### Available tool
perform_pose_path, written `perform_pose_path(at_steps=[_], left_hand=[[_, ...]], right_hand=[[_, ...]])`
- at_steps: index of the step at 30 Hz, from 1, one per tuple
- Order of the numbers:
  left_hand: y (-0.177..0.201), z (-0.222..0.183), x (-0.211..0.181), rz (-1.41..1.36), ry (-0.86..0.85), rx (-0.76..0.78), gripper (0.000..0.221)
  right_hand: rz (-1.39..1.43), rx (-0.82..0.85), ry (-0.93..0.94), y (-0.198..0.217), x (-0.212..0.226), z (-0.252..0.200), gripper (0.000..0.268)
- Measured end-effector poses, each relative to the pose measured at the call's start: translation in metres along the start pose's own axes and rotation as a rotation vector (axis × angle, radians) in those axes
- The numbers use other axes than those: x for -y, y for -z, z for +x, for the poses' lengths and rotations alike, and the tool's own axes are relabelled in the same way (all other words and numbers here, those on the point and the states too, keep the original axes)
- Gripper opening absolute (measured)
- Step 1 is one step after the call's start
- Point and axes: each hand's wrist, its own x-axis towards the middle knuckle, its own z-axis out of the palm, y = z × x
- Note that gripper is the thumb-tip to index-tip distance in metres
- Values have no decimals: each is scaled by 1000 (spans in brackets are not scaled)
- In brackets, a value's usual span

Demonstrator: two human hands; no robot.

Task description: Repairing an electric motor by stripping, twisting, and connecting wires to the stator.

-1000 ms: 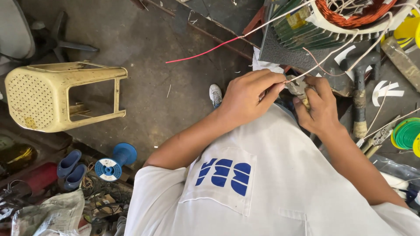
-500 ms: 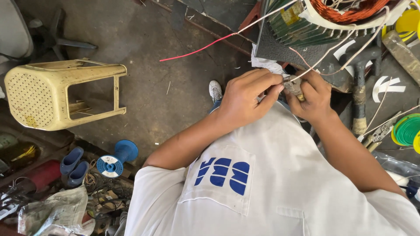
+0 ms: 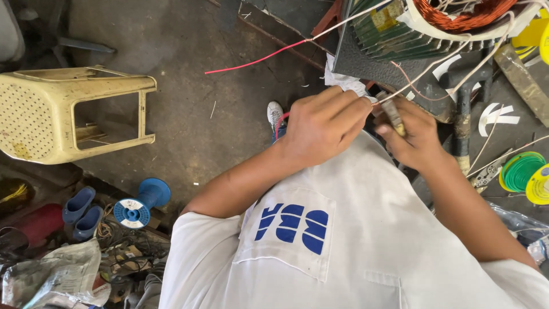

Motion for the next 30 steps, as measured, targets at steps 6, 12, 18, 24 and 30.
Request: perform_pose_path(at_steps=[6, 12, 18, 24, 30], left_hand=[[17, 9, 2, 478, -315, 41, 21], [18, 11, 1, 554, -416, 12, 22], [17, 7, 2, 590, -467, 22, 25], [17, 9, -1, 622, -460, -1, 28], [16, 9, -4, 636, -459, 15, 30]], right_hand=[[7, 363, -925, 51, 82, 6, 29], [-43, 528, -1378, 59, 119, 44, 34], [-237, 694, -1466, 61, 131, 74, 39], [-380, 788, -1410, 67, 129, 74, 45], [-412, 822, -1449, 65, 136, 79, 45]])
